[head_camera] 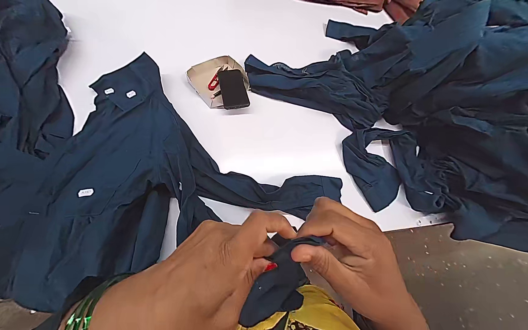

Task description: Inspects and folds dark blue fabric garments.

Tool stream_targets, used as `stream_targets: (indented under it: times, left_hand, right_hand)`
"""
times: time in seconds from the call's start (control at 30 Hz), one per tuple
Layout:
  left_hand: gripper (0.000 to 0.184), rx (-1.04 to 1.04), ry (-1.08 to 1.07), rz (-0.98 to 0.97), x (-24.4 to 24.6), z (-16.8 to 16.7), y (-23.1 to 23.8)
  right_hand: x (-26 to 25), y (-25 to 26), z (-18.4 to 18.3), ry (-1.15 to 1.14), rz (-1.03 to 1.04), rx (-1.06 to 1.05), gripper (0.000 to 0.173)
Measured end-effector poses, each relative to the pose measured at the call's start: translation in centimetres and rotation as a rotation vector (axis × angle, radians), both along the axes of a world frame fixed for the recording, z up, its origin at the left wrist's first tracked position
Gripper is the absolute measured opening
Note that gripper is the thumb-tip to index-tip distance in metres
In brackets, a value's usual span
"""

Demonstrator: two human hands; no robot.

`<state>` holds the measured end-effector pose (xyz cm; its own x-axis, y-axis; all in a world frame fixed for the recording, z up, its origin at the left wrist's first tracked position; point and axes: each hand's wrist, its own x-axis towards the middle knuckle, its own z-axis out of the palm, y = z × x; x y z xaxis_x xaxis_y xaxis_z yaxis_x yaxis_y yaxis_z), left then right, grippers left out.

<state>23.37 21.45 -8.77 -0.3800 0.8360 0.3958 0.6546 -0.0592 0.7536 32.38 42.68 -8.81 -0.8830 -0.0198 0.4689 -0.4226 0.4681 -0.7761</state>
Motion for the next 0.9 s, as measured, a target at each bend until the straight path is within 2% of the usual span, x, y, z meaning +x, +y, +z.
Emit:
stream_targets:
  times: [0.07,0.17,0.23,0.3,0.37,0.47,0.6,0.67,0.73,0.83,0.9]
  left_hand:
    - [0.027,-0.055,0.008,0.05,-0.2,-0.2,-0.3]
    - [0.025,-0.116,0.14,0.112,-0.6,-0.3,-0.9]
    - [0.028,-0.09,0.142,0.111,-0.7,-0.6,-0.8]
    - [0.032,-0.038,-0.068,0.051,-0.3,-0.8,-0.3]
    - [0.029,0.09,-0.276,0.096,0.5,-1.6,1.0]
    - [0.02,0.172,-0.408,0.137,0.9,-2.3,1.4]
    - [0.018,0.173,-0.583,0.075,0.4,-2.1,0.5]
    - [0.014,0.179,-0.629,0.033,0.3,-1.9,0.2]
    - [0.012,0.186,-0.646,-0.003,0.4,-1.7,0.2]
    - [0.013,0.197,-0.64,-0.041,0.6,-1.5,0.5]
    - [0.013,0.198,-0.629,-0.056,0.8,-1.3,0.5]
  right_hand:
    - [0.2,-0.6,-0.3,0.068,-0.034,0.06,0.033]
    - [0.4,-1.5,-1.1,0.111,-0.064,0.001,0.034]
    - [0.3,-1.8,-1.5,0.088,-0.077,-0.032,0.036]
    - [0.4,-2.5,-2.0,0.054,-0.08,-0.051,0.036]
    - [0.6,-2.9,-2.3,0.037,-0.063,-0.074,0.037]
    - [0.9,-1.9,-2.1,-0.045,-0.045,-0.112,0.04]
    - [1.7,1.6,-2.5,-0.248,-0.292,0.05,0.032]
    - [1.9,2.9,-3.6,-0.339,-0.308,0.061,0.029]
    - [2.2,2.8,-4.2,-0.293,-0.237,-0.061,0.026]
    - [2.4,1.2,-2.6,-0.147,-0.129,-0.255,0.02]
    - [2.5,-0.1,-0.9,-0.1,-0.064,-0.283,0.017]
